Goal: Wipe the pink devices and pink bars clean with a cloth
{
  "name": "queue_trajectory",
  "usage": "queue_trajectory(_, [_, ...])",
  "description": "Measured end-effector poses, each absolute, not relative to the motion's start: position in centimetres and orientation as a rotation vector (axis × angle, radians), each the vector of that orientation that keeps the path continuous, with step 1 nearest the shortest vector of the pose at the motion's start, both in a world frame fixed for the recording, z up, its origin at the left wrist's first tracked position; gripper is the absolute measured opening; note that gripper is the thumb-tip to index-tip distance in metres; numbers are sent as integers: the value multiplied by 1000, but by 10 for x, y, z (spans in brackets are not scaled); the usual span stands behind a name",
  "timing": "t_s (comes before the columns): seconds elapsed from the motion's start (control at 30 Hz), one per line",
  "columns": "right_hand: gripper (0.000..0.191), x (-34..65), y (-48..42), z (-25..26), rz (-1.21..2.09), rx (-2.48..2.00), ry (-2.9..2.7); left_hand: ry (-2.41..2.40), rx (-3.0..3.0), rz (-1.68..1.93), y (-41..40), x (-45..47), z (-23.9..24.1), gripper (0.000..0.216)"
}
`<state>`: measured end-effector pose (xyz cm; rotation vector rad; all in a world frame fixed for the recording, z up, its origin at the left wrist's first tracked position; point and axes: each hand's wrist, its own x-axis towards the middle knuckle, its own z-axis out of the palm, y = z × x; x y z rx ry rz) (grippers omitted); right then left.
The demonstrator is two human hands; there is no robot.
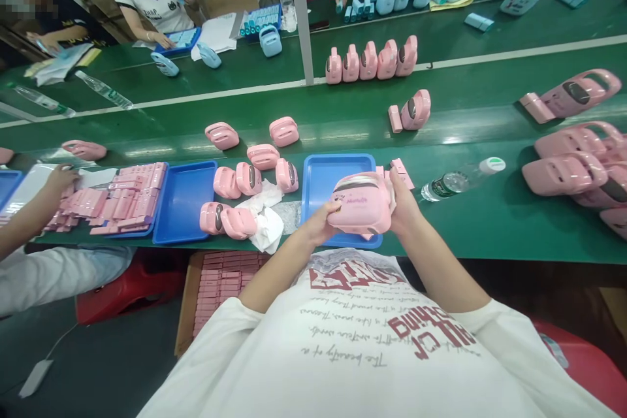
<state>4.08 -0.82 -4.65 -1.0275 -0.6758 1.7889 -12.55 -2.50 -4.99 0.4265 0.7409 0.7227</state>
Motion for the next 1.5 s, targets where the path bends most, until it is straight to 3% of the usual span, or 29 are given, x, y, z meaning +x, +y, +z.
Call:
queue_trajectory(0.27, [32,62,-3,-55,1507,-1286,-798,1058,949,873,-11,-131,-51,97])
queue_trajectory(0.37, [25,59,-3,-59,1417,-1289,-760,1062,1132,893,-17,-130,-51,104])
queue_trajectory(0.6, [20,38,1,-64,1385,-1131,-463,1138,1212,988,-30,-123,-46,104])
queue_trajectory(0.8, [20,34,-1,-57,1390,-1182,-459,1149,1105,1051,-31,-128,-44,81])
queue_trajectory(0.9, [26,33,-3,-49,1451,-1134,-555,1102,983,1076,-31,-130,-48,75])
queue_trajectory(1.03, [49,31,-9,-48,1651,-945,-708,1066,671,1064,-29,-129,-51,62])
queue_trajectory(1.17, [47,27,-14,-62,1634,-1061,-543,1004,294,923,-25,-128,-41,44])
queue_trajectory(1.5, [38,34,-9,-68,1622,-1187,-431,833,58,727,-12,-128,-31,54])
